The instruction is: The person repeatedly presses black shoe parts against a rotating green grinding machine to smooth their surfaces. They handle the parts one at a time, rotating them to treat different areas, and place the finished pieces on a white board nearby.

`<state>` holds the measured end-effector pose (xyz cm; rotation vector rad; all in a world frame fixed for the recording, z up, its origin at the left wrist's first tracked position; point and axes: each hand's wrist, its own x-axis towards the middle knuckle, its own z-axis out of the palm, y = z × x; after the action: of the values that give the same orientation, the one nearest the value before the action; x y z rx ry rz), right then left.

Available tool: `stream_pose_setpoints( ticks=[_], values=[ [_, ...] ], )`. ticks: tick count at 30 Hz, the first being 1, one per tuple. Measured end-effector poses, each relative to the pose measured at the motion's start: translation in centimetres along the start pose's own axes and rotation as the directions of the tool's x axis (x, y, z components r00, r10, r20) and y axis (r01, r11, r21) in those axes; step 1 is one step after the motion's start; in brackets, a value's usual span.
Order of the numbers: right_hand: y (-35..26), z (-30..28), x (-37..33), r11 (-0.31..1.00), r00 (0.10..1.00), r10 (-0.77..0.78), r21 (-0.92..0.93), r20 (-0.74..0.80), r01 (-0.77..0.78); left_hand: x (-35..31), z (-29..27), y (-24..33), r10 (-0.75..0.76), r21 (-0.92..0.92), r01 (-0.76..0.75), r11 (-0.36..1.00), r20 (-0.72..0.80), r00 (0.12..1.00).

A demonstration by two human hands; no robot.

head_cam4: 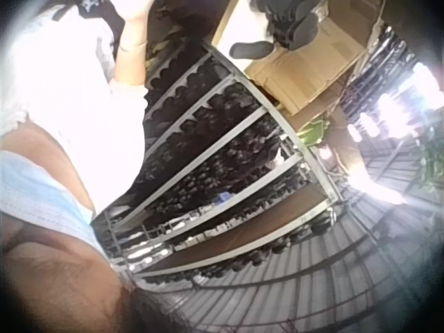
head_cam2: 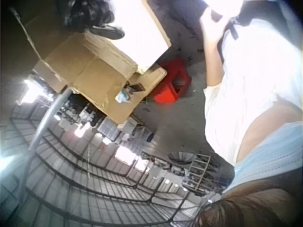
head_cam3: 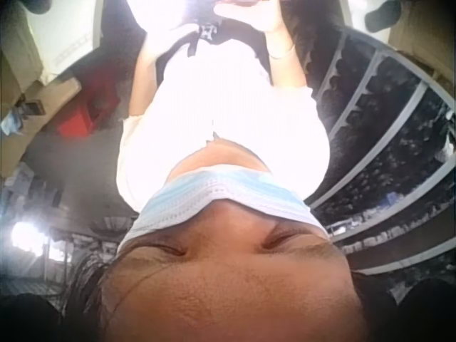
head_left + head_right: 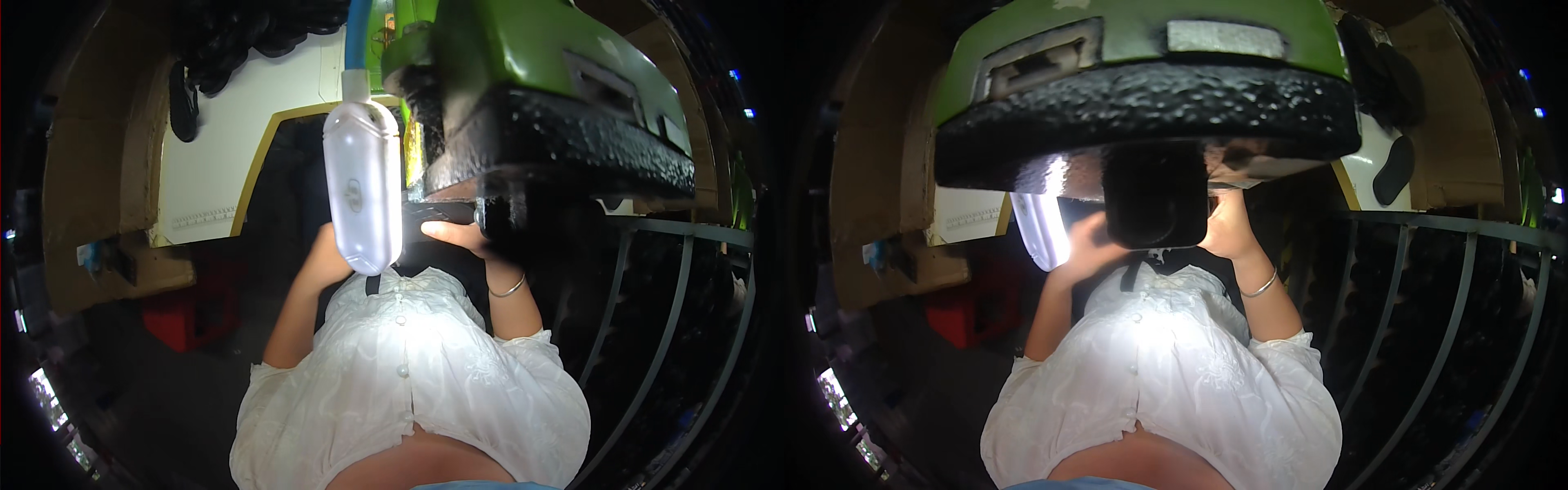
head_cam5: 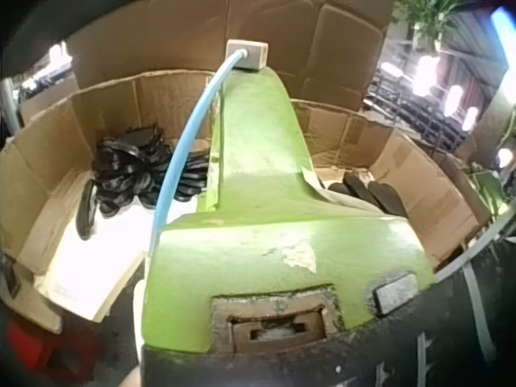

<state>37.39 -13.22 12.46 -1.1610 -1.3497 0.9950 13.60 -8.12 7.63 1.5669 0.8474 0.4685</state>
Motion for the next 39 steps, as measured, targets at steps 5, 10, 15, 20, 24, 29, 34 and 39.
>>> stream_pose_setpoints(
  ticks=[5,10,15,20,24,29,34,39],
  values=[
    [0.7,0.0,0.3,0.993,0.997,-0.077,-0.094,-0.006,0.076,2.4,4.8,4.3,0.133,-0.120,-0.142,0.983,-0.079,0.988],
    [2.6,0.6,-3.4,0.924,0.976,0.213,0.336,-0.055,-0.182,3.7,5.3,7.7,0.117,-0.242,-0.126,0.962,-0.048,0.992],
    [1.2,-5.0,-6.7,0.920,0.924,0.372,-0.166,0.088,-0.355,3.0,8.3,4.6,-0.019,-0.643,-0.088,0.761,-0.158,0.987],
    [0.5,-9.5,-5.9,0.974,0.956,0.175,0.180,-0.236,-0.134,3.0,7.3,6.6,-0.097,-0.546,0.013,0.838,-0.126,0.987],
    [-1.5,-6.8,-3.5,0.976,0.942,0.037,0.213,-0.334,0.037,2.1,5.6,5.8,-0.136,-0.269,0.070,0.961,-0.233,0.963],
    [-1.5,-2.2,-1.9,0.942,0.979,0.118,0.330,-0.164,-0.058,1.0,1.5,3.6,0.077,-0.375,-0.252,0.892,-0.423,0.903],
    [-1.2,1.2,-0.7,0.998,0.995,0.047,0.052,-0.087,-0.042,0.2,-2.6,2.4,0.119,-0.273,-0.228,0.935,-0.362,0.924],
    [-0.1,1.7,-0.1,0.990,0.989,0.134,0.043,-0.060,-0.131,0.6,-1.4,-0.5,0.178,-0.007,-0.178,0.984,0.009,0.984]
  ],
)
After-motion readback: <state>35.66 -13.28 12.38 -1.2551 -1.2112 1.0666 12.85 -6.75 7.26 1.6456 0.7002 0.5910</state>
